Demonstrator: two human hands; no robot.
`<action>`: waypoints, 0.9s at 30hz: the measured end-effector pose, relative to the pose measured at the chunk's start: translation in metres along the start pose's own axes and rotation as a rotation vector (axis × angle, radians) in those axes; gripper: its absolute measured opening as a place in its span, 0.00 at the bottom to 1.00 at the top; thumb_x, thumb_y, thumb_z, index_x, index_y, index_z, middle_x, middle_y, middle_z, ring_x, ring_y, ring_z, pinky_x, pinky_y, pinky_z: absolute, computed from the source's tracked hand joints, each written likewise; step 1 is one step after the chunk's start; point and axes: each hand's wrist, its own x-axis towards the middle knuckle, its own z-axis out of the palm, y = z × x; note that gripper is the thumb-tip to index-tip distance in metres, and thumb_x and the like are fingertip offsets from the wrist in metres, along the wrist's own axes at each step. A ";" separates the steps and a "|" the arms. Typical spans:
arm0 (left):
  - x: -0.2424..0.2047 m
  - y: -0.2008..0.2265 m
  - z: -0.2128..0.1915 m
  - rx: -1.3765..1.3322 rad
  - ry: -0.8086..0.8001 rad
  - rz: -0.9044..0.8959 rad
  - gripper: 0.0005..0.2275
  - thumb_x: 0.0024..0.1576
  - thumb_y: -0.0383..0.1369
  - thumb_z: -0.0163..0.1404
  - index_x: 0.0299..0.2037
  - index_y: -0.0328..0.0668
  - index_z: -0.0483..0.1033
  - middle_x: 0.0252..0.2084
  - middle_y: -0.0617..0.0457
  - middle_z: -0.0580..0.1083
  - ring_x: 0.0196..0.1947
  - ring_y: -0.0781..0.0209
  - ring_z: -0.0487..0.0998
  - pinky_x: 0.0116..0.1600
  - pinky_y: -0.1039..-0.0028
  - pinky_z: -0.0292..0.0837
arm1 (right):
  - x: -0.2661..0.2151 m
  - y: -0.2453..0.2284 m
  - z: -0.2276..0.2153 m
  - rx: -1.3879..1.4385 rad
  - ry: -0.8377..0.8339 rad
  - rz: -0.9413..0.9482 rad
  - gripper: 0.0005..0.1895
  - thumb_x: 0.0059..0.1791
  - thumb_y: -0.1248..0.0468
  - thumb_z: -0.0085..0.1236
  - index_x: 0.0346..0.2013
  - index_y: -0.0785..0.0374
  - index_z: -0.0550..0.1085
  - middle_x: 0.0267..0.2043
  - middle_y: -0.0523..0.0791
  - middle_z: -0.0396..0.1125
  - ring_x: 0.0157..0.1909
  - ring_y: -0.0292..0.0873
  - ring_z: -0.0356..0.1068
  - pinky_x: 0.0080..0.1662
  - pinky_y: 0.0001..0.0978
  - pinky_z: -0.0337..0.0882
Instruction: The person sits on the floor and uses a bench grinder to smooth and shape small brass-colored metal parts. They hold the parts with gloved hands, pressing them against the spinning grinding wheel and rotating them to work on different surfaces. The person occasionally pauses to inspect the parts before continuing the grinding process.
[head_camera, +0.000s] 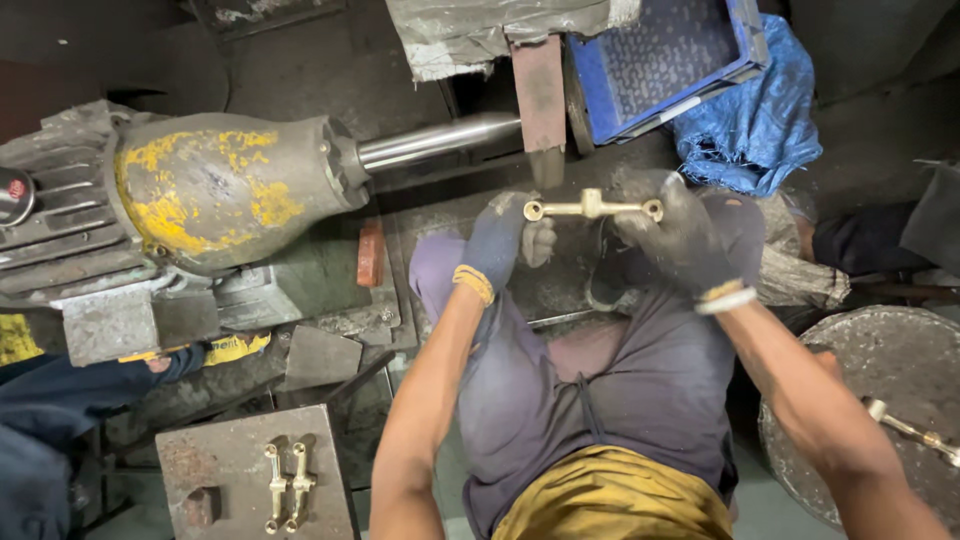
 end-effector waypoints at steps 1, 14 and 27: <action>0.009 -0.005 -0.002 -0.014 0.026 0.008 0.11 0.65 0.39 0.43 0.41 0.39 0.69 0.30 0.45 0.74 0.23 0.60 0.75 0.28 0.70 0.74 | 0.010 0.000 0.001 0.029 -0.020 0.061 0.16 0.52 0.58 0.58 0.48 0.66 0.70 0.33 0.46 0.70 0.34 0.40 0.69 0.38 0.35 0.69; 0.055 -0.045 -0.015 -0.255 -0.001 0.083 0.12 0.68 0.39 0.38 0.38 0.39 0.62 0.25 0.48 0.67 0.20 0.60 0.67 0.24 0.68 0.65 | 0.046 0.019 0.009 -0.115 -0.027 0.024 0.18 0.52 0.57 0.59 0.47 0.68 0.68 0.38 0.51 0.69 0.39 0.46 0.69 0.43 0.41 0.69; 0.049 -0.043 -0.010 -0.306 0.013 0.111 0.08 0.68 0.39 0.40 0.41 0.44 0.62 0.27 0.48 0.69 0.21 0.63 0.68 0.23 0.71 0.65 | 0.046 0.003 0.014 -0.060 -0.003 0.139 0.15 0.52 0.59 0.59 0.43 0.68 0.68 0.32 0.46 0.67 0.33 0.39 0.65 0.36 0.38 0.68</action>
